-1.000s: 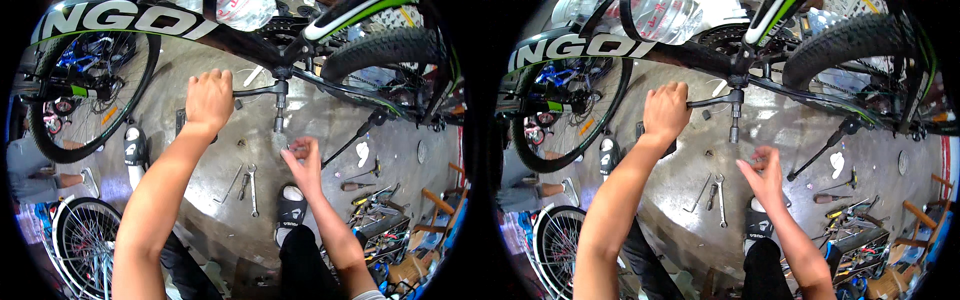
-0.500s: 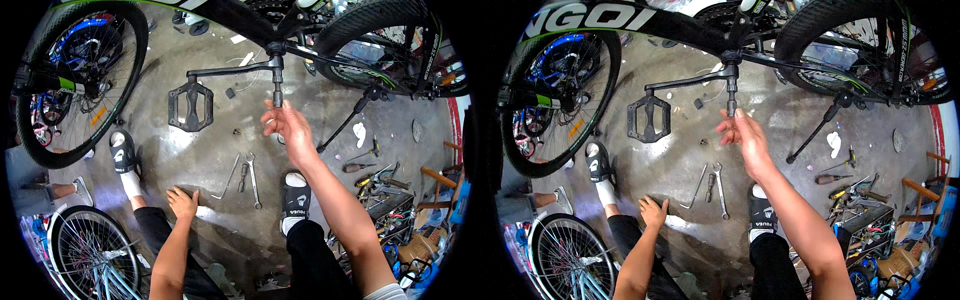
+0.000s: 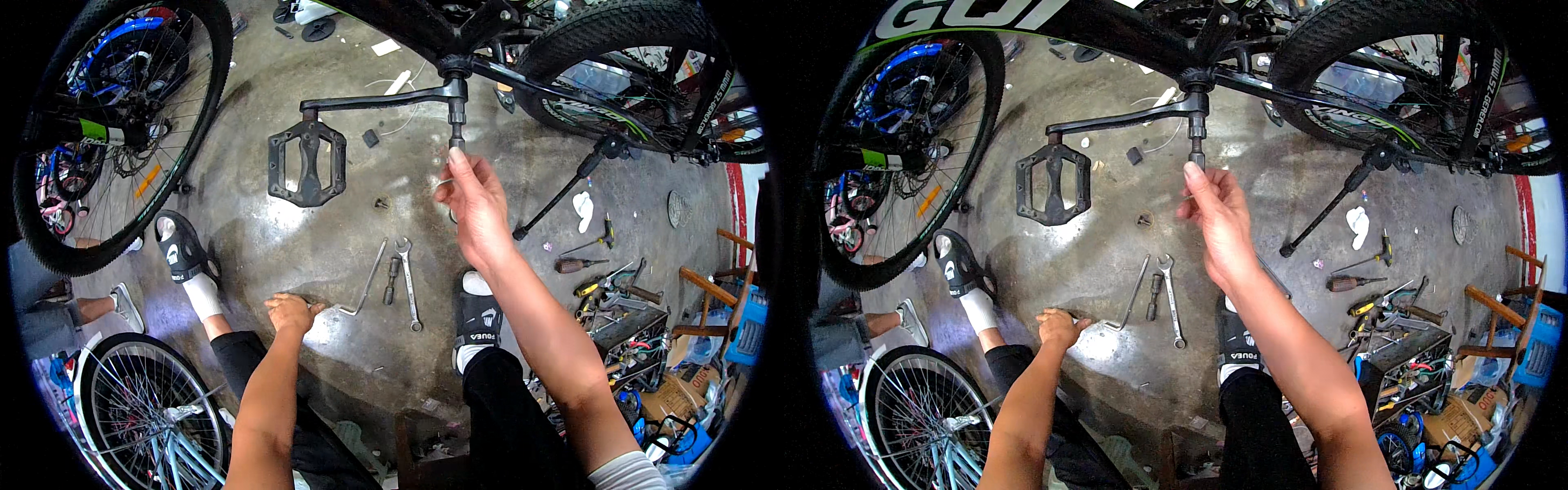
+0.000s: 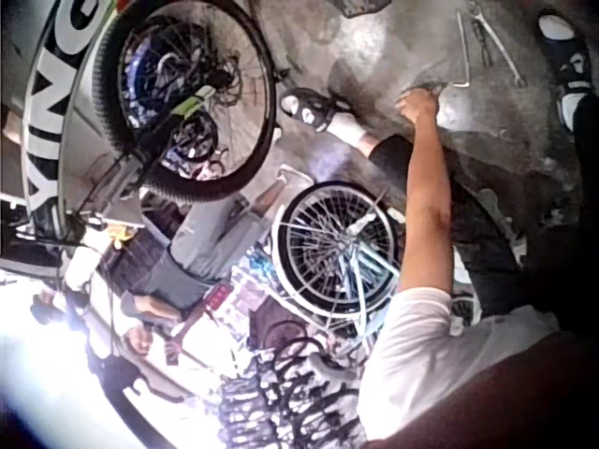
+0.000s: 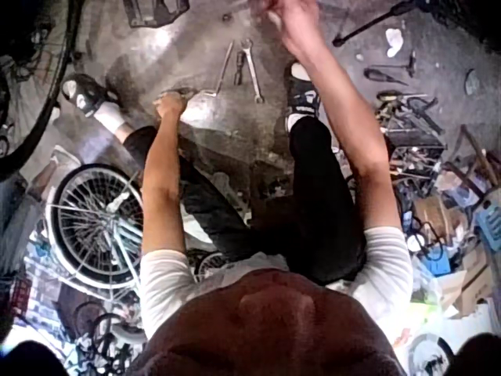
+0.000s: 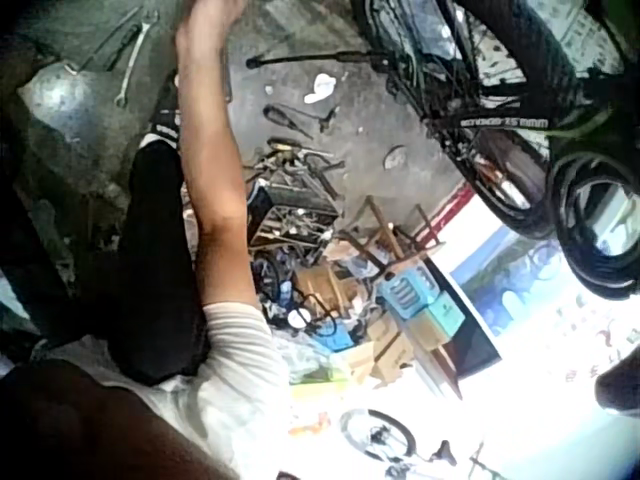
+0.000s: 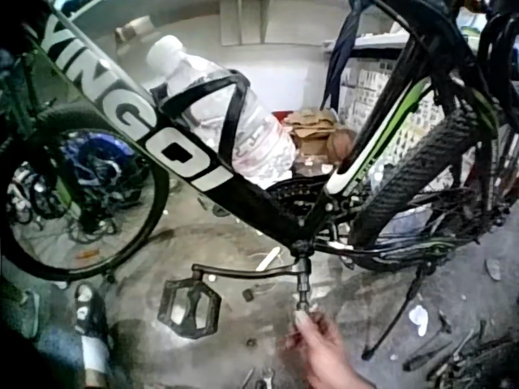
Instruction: The person removes a bicycle pedal and crank arm by threading a crank extractor tool into the crankset and loosening the components with wrenches.
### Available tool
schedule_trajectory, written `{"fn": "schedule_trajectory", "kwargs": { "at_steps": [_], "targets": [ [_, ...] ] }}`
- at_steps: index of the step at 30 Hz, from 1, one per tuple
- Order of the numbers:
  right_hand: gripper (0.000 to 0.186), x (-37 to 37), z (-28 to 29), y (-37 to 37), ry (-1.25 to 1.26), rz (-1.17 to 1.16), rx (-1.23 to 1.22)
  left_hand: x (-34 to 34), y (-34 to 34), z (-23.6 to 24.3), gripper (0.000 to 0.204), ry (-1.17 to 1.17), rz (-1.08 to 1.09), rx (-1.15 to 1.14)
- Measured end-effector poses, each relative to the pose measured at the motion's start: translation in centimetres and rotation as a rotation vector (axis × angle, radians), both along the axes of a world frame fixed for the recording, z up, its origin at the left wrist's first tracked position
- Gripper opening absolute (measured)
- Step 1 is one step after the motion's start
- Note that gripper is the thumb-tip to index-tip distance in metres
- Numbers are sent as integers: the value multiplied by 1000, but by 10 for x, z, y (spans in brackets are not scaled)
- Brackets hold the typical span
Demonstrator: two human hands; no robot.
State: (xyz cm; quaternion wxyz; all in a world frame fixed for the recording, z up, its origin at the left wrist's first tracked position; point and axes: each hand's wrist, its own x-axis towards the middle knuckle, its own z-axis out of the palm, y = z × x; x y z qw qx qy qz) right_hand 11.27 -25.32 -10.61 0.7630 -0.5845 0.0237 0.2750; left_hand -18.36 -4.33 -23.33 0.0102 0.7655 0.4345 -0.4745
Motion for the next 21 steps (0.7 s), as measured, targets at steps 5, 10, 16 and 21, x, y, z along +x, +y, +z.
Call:
{"fn": "schedule_trajectory", "kwargs": {
  "at_steps": [5,10,16,21],
  "targets": [
    [53,1,5,-2,250,53,357,6,1,4,124,38,-4,-25],
    [52,-6,6,10,63,-75,120,3,5,-3,123,63,7,-21],
    [50,2,9,5,267,76,407,10,2,1,126,36,75,-31],
    [54,7,0,4,129,61,287,12,3,8,127,14,145,-23]
  ]
}}
